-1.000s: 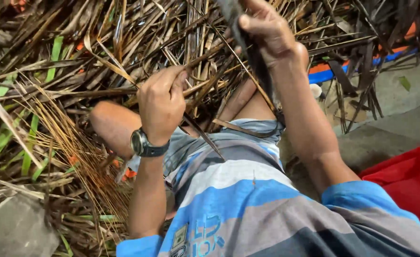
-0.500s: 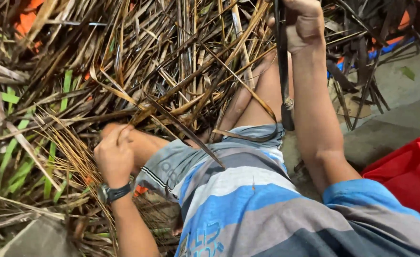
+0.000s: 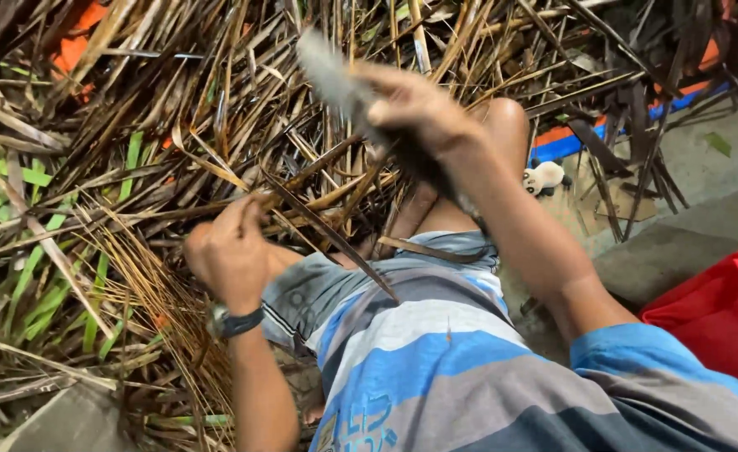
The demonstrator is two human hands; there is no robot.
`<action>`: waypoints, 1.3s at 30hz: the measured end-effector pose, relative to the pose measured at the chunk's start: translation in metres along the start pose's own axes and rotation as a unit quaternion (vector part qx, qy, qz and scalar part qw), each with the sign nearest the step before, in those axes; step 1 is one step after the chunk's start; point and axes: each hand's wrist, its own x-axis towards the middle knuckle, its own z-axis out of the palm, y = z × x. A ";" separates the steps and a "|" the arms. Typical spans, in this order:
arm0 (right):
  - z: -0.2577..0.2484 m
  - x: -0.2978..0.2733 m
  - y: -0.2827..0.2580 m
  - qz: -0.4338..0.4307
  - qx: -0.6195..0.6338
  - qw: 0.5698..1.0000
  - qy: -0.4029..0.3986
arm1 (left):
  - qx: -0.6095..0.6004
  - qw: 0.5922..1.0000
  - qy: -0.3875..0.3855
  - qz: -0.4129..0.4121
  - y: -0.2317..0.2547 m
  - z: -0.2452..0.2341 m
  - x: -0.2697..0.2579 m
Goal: The person uses a knife to scrape and trim dried palm fronds while sitting on the floor. They handle individual leaves, pulling the knife along the length of each one to strip or smooth it.
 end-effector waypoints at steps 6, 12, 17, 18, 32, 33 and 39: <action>-0.005 0.023 0.072 0.016 0.034 0.987 -0.157 | -0.137 0.990 0.001 -0.029 0.046 0.006 0.021; -0.019 0.026 0.072 0.002 0.034 0.991 -0.133 | -0.153 0.988 -0.007 -0.015 0.036 0.018 0.013; -0.030 0.027 0.051 0.067 -0.037 0.983 -0.165 | -0.111 0.993 -0.024 0.023 0.026 0.013 0.004; -0.027 0.024 0.046 0.068 -0.037 0.983 -0.165 | -0.112 0.993 -0.024 0.023 0.018 0.017 -0.001; -0.052 0.025 0.017 0.024 0.046 0.998 -0.031 | -0.041 0.998 -0.042 -0.036 -0.028 -0.004 -0.049; -0.054 0.026 0.016 0.022 0.048 0.998 -0.029 | -0.040 0.998 -0.043 -0.032 -0.031 -0.007 -0.053; -0.065 0.028 0.011 -0.024 0.113 0.993 -0.039 | 0.005 0.995 -0.032 -0.093 -0.049 -0.026 -0.076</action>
